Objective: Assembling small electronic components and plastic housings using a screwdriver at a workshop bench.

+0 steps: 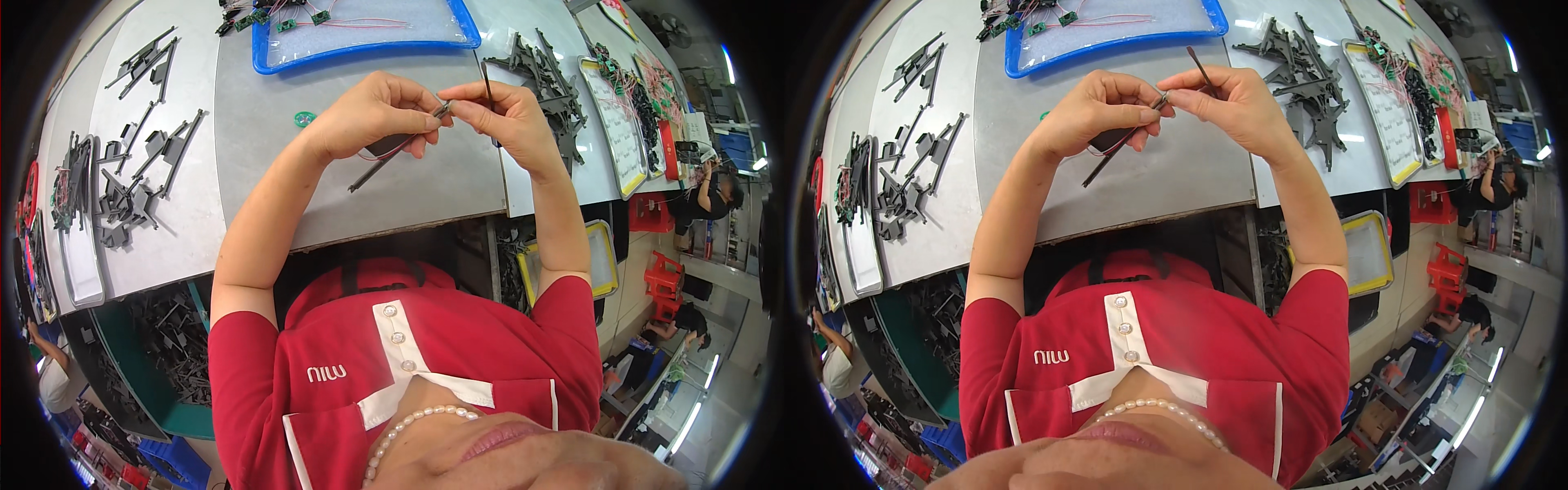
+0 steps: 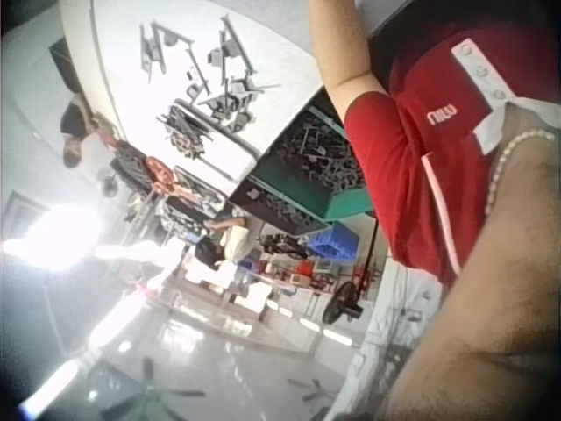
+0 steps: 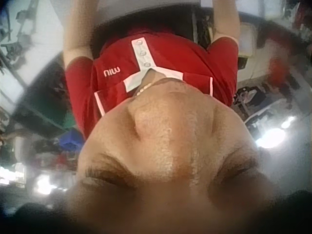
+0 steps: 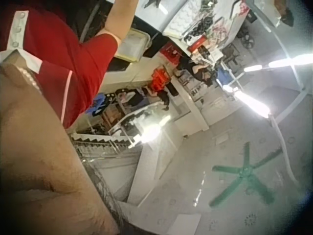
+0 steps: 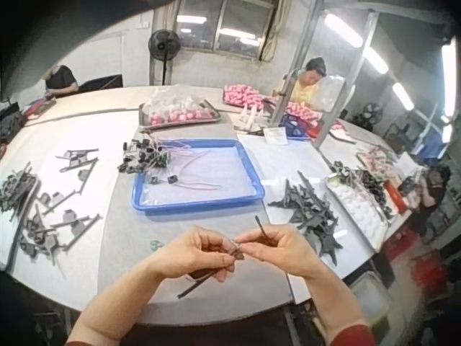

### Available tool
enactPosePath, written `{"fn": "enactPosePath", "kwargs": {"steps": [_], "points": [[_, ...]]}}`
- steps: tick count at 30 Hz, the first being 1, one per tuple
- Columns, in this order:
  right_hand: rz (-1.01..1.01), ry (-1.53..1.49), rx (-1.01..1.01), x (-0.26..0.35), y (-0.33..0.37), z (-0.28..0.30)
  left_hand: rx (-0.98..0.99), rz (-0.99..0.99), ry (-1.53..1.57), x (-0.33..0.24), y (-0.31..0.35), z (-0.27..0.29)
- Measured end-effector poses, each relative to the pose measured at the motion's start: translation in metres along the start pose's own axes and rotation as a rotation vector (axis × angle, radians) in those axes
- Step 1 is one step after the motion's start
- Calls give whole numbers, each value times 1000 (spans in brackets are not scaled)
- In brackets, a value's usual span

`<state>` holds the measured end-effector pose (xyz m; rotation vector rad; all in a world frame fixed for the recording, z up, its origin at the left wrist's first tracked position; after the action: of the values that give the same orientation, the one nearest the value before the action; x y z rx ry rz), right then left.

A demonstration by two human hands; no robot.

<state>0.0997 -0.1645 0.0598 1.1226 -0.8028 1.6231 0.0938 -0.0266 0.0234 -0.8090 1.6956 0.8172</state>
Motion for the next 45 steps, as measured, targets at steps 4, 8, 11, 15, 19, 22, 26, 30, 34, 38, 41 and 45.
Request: {"fn": "enactPosePath", "kwargs": {"steps": [4,8,11,15,19,22,26,30,34,38,41,45], "points": [[-10,-30,29,-5,0,0,33,-2,-5,3,-1,-2],[52,-141,-66,-7,-3,15,-34,22,5,-1,2,3],[26,-193,-98,-15,-4,25,-55,98,-13,8,4,9],[-48,-215,-119,-35,-2,25,-26,82,-53,12,4,11],[2,-122,-236,-40,3,25,23,102,31,22,3,12],[450,290,-385,-10,14,20,-26,157,62,27,5,15],[632,399,-278,3,22,-3,49,157,76,28,5,10],[738,488,-206,1,22,-10,61,161,65,30,6,9],[831,569,-190,4,24,-15,28,178,99,31,8,9],[829,595,-174,0,21,-16,-32,214,79,41,6,11],[867,599,-153,3,22,-18,-37,179,10,41,6,12],[978,671,-98,10,27,-21,-13,158,-7,36,8,10]]}}
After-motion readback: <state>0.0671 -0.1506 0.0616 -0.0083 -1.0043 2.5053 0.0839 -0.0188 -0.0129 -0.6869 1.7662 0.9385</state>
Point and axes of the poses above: each hand's wrist, its own y-axis away from the middle knuckle, its own z-axis out of the back of the hand, x = y × z, the point moved 7 cm from there along -y, towards the middle knuckle, and after that the axes turned 9 degrees about -x, right-handed, at the moved point
